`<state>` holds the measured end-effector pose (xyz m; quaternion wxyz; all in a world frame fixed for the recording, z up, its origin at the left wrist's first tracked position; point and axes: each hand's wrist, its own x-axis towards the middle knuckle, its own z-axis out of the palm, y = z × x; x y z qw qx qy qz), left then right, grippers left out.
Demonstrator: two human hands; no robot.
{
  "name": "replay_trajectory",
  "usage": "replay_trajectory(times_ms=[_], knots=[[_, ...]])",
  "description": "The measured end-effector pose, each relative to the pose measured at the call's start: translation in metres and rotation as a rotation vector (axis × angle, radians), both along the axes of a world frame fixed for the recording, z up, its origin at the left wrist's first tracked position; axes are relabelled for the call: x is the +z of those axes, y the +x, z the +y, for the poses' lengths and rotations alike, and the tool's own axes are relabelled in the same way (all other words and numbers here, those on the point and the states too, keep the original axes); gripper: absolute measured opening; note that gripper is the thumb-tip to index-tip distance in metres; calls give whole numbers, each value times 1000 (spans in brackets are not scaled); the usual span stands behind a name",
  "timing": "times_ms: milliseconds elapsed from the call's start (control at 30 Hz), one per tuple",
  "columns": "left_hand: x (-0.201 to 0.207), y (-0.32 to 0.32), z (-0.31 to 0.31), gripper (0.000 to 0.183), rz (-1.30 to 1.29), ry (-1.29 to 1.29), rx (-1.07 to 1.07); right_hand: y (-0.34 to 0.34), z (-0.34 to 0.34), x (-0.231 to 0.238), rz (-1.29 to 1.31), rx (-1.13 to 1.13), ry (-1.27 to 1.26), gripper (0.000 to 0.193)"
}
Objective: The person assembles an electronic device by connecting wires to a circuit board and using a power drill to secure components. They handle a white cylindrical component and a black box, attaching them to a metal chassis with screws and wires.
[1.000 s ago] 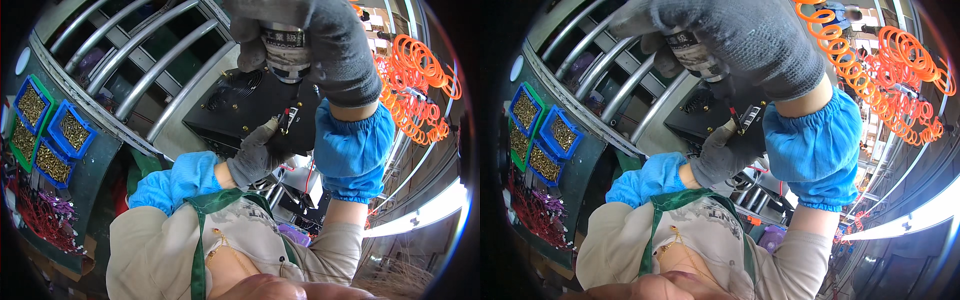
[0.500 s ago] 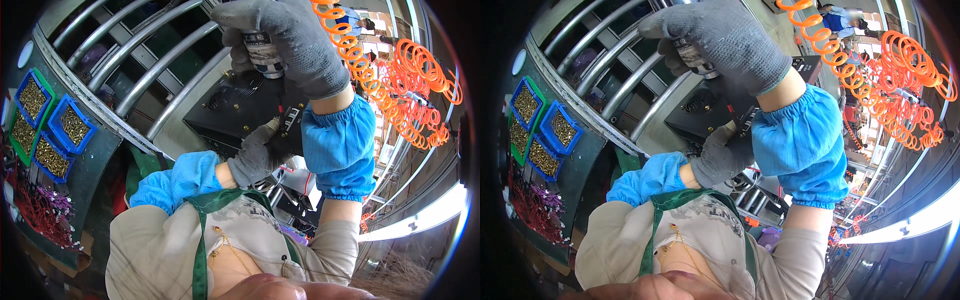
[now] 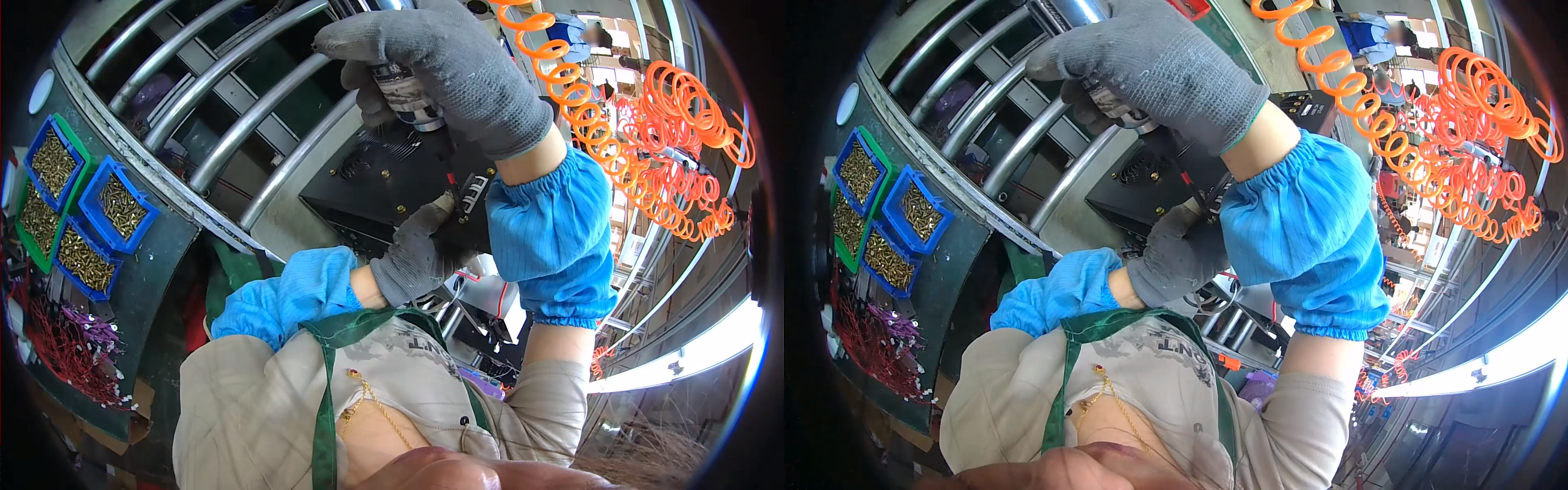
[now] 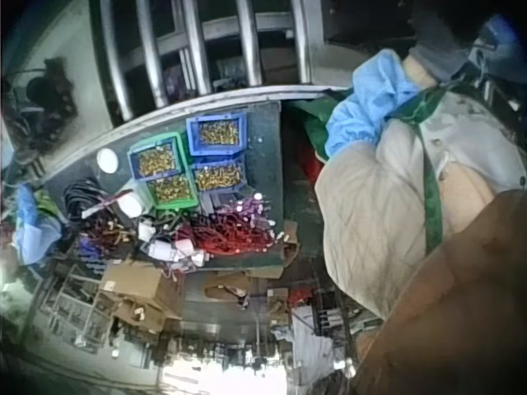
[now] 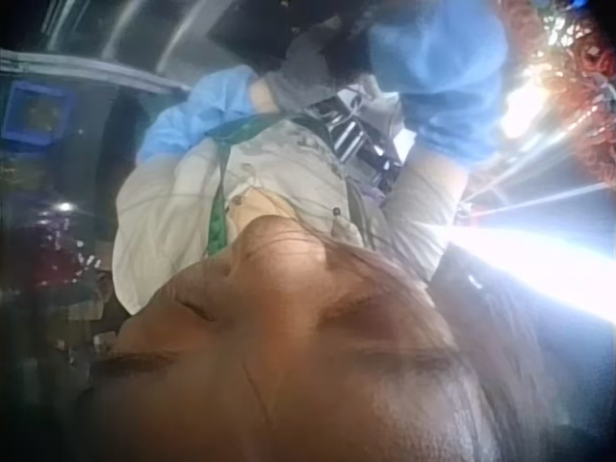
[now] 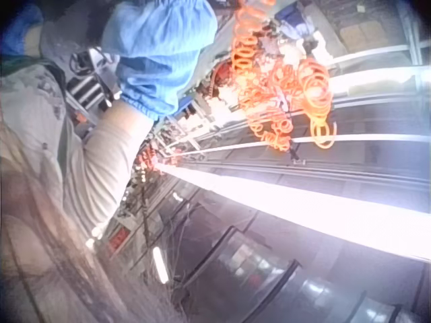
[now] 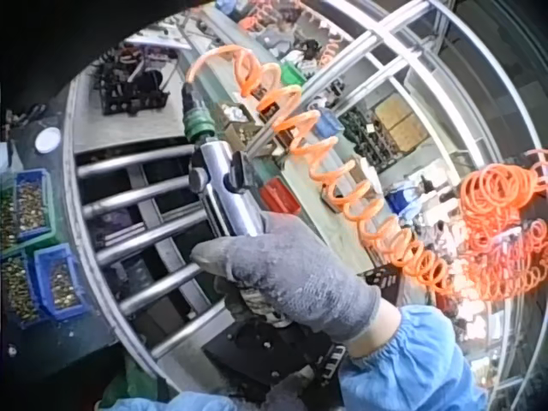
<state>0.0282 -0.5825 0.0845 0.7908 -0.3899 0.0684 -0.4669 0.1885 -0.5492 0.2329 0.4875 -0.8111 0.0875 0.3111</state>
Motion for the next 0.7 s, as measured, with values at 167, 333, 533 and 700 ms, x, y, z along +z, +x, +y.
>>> replay_trajectory(times_ms=[167, 333, 533, 700], knots=[[-1, -1, -4, 40, 24, -99, 67, 1, 6, 15, 50, 64, -77, 25], [-3, -2, -6, 42, 124, -167, -82, -1, 18, 13, 43, 17, -260, 26], [-3, -4, -4, 40, -44, -10, 80, -4, 22, 19, 53, 54, -282, 27], [-3, -6, -6, 37, -36, -13, 67, -6, 2, 17, 57, 102, -46, 27]])
